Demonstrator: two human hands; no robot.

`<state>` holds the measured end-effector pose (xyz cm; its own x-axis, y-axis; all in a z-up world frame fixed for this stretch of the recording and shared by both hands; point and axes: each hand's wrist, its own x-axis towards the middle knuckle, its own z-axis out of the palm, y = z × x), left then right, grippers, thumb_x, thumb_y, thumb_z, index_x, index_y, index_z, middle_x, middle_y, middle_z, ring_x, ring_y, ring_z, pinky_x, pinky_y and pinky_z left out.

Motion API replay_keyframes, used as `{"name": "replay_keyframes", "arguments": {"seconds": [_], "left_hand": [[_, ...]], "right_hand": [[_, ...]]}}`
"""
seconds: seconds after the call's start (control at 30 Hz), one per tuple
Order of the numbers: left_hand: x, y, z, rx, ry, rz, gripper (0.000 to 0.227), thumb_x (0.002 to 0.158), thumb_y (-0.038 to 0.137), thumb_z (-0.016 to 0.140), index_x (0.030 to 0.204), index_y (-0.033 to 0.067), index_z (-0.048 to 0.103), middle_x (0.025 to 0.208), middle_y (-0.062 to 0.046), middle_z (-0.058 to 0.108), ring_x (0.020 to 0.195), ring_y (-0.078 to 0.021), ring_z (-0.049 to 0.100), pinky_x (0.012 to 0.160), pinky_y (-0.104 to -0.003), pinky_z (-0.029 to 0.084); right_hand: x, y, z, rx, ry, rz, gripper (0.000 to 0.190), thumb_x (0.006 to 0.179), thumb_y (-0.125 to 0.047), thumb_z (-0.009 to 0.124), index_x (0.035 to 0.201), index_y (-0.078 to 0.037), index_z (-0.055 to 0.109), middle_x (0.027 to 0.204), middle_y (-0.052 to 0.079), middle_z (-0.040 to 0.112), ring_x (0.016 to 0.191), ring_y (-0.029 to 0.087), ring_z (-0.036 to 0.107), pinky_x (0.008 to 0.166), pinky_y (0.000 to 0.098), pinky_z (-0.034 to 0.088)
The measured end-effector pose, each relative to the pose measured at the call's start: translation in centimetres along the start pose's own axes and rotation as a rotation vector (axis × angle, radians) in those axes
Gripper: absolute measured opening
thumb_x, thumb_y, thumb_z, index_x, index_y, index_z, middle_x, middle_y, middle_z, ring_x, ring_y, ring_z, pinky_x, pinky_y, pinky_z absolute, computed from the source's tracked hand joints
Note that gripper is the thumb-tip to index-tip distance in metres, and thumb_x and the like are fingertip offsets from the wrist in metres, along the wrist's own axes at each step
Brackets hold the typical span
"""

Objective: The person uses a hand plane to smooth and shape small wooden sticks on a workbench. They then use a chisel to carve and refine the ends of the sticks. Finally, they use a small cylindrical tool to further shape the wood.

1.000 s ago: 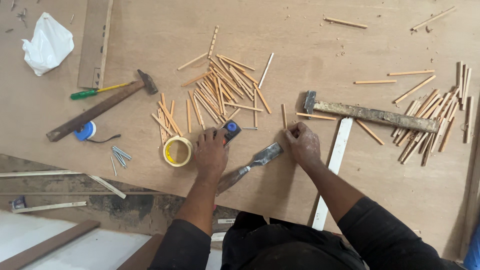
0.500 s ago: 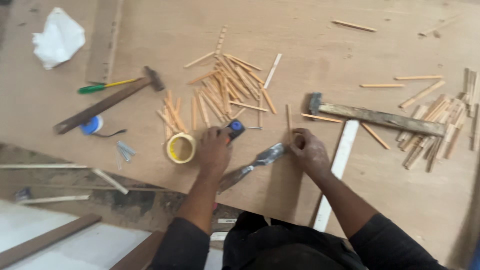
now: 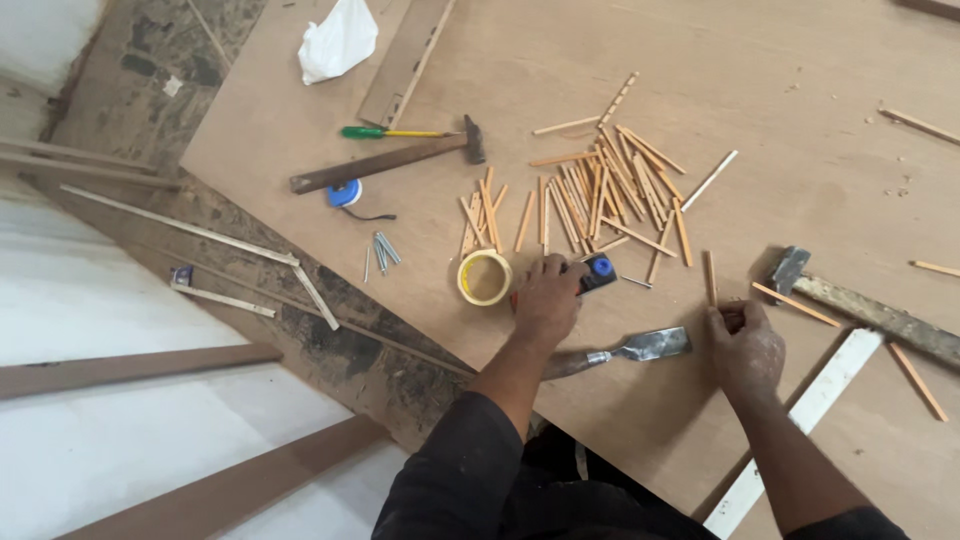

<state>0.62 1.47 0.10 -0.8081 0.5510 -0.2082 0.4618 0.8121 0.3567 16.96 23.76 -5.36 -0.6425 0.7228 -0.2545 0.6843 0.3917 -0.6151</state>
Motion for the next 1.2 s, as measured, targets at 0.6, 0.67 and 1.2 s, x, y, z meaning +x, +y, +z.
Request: {"name": "replay_keyframes", "arguments": {"seconds": [0.6,0.67,1.2], "left_hand": [[1.1,-1.1,2.2,0.044,-0.006,0.020,0.044,0.085,0.019,0.074,0.127,0.0244,0.064,0.131,-0.011,0.056,0.128,-0.0351,0.049,0.105,-0.054,0.043],[1.1,-1.2,2.4,0.075,-0.046,0.000,0.043,0.086,0.018,0.073,0.127,0.0265,0.065,0.129,-0.010,0.057,0.126,-0.0339,0.051,0.104,-0.053,0.044],[0.4,0.2,-0.1,0.107,-0.021,0.015,0.053,0.076,0.024,0.085,0.125,0.0256,0.064,0.126,-0.006,0.056,0.121,-0.0314,0.053,0.100,-0.052,0.044]], "right_hand": [[-0.6,0.5,1.2,-0.023,0.088,-0.063,0.026,0.098,-0.032,0.074,0.108,-0.008,0.071,0.095,0.011,0.075,0.086,0.029,0.072,0.078,0.0437,0.056],[-0.7,0.4,1.2,-0.011,0.084,-0.050,0.026,0.097,-0.031,0.073,0.109,-0.008,0.070,0.093,0.011,0.075,0.084,0.028,0.072,0.077,0.0430,0.056],[-1.0,-1.3,-0.2,-0.012,0.069,-0.065,0.028,0.094,-0.030,0.073,0.110,-0.008,0.067,0.091,0.011,0.073,0.083,0.030,0.070,0.076,0.0440,0.055]]}}
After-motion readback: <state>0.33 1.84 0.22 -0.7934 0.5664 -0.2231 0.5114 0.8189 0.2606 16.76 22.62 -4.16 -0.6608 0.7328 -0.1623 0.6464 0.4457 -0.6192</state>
